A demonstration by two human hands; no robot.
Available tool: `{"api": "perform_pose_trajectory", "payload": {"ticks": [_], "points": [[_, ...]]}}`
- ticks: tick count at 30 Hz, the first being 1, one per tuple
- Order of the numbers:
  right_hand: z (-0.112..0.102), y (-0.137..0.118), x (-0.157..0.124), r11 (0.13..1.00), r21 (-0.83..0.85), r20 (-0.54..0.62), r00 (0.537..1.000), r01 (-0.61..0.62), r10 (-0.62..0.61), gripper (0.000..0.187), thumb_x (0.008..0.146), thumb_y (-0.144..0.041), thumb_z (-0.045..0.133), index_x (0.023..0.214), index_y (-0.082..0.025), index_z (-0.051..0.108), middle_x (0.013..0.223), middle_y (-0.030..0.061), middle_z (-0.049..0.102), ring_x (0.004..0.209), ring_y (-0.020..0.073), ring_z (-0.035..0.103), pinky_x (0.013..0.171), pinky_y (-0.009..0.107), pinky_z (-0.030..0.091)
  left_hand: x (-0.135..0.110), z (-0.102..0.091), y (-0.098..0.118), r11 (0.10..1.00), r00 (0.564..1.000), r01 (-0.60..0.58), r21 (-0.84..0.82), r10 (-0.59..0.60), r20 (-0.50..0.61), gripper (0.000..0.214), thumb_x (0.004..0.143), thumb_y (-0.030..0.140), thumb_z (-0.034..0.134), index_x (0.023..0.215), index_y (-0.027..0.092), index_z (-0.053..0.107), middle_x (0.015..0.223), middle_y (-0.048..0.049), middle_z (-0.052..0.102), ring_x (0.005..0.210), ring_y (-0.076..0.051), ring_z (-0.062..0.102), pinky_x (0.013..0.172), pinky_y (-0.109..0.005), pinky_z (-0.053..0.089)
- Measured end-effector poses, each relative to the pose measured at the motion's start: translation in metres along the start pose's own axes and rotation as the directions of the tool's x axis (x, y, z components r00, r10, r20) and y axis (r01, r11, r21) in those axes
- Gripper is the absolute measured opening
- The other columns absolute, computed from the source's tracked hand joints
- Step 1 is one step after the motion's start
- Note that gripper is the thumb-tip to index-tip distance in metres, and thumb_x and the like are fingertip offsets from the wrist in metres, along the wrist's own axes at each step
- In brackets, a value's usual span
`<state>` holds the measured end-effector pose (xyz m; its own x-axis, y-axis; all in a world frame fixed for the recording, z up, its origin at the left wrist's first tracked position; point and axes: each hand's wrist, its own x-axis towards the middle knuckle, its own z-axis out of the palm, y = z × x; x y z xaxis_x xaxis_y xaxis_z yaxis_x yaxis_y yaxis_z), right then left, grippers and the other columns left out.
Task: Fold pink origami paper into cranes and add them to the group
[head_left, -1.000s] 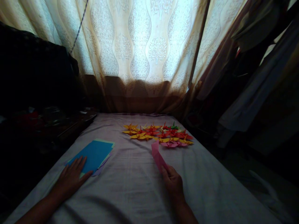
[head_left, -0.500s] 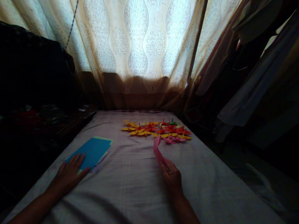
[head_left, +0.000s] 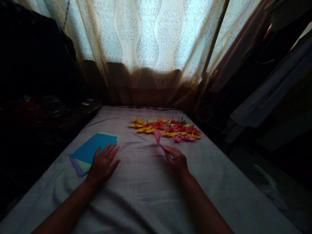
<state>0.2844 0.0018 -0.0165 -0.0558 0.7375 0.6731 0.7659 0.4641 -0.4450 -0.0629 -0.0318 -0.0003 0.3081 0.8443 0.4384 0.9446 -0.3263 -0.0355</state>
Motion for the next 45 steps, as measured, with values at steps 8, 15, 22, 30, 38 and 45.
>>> {"api": "perform_pose_trajectory", "payload": {"ticks": [8,15,22,30,38,45], "points": [[-0.004,0.018,-0.026,0.999,-0.003,-0.031,0.999,0.033,-0.033,0.027,0.092,-0.029,0.05,0.105,-0.024,0.074,0.102,0.0075,0.075,0.093,0.0206,0.07,0.085,0.035,0.057,-0.035,0.005,-0.031,0.986,0.976,-0.168,-0.021,0.163,-0.147,0.047,0.095,0.032,0.033,0.134,0.024,0.057,0.137,-0.0065,0.059,0.133,-0.026,0.049,0.118,-0.051,0.02],[-0.012,0.017,-0.024,0.995,-0.056,-0.05,0.995,0.088,-0.091,0.029,0.095,-0.029,0.048,0.108,-0.024,0.073,0.105,0.0084,0.074,0.094,0.021,0.069,0.085,0.035,0.057,-0.048,0.014,-0.049,0.985,0.982,-0.168,-0.031,0.164,-0.094,0.046,0.093,0.031,0.034,0.132,0.03,0.06,0.135,-0.0031,0.061,0.13,-0.026,0.052,0.118,-0.052,0.024],[-0.001,-0.007,-0.006,0.901,-0.086,0.14,0.901,0.424,-0.411,0.027,0.09,-0.019,0.054,0.109,-0.026,0.071,0.111,0.0096,0.072,0.1,0.0216,0.067,0.085,0.034,0.054,-0.004,0.002,-0.014,0.967,0.967,-0.248,-0.057,0.244,-0.069,0.044,0.096,0.038,0.04,0.134,0.024,0.057,0.137,-0.0092,0.059,0.131,-0.029,0.05,0.112,-0.053,0.032],[0.011,-0.027,-0.02,0.851,-0.105,0.341,0.823,0.514,-0.455,0.019,0.085,-0.018,0.065,0.103,-0.021,0.069,0.107,0.0081,0.072,0.096,0.0223,0.066,0.083,0.034,0.053,0.03,0.021,0.088,0.865,0.909,-0.405,-0.297,0.416,-0.029,0.02,0.088,0.022,0.058,0.105,0.021,0.068,0.104,-0.0076,0.072,0.096,-0.023,0.065,0.095,-0.042,0.047],[0.007,-0.029,-0.027,0.934,0.023,0.351,0.871,0.358,-0.343,0.016,0.086,-0.019,0.061,0.098,-0.024,0.071,0.105,0.0065,0.072,0.096,0.0207,0.065,0.085,0.034,0.05,0.027,0.033,0.089,0.85,0.94,-0.323,-0.417,0.338,-0.039,0.02,0.094,0.026,0.052,0.103,0.019,0.069,0.102,-0.0079,0.071,0.092,-0.021,0.065,0.084,-0.036,0.05],[0.007,-0.039,-0.002,0.993,-0.009,0.533,0.84,-0.118,0.105,0.017,0.087,-0.026,0.057,0.079,-0.022,0.072,0.078,0.0021,0.072,0.073,0.0156,0.063,0.068,0.025,0.044,0.031,0.033,0.086,0.832,0.975,-0.148,-0.535,0.214,0.063,0.017,0.094,0.025,0.052,0.097,0.019,0.068,0.095,-0.0066,0.069,0.088,-0.021,0.063,0.082,-0.036,0.05]]}}
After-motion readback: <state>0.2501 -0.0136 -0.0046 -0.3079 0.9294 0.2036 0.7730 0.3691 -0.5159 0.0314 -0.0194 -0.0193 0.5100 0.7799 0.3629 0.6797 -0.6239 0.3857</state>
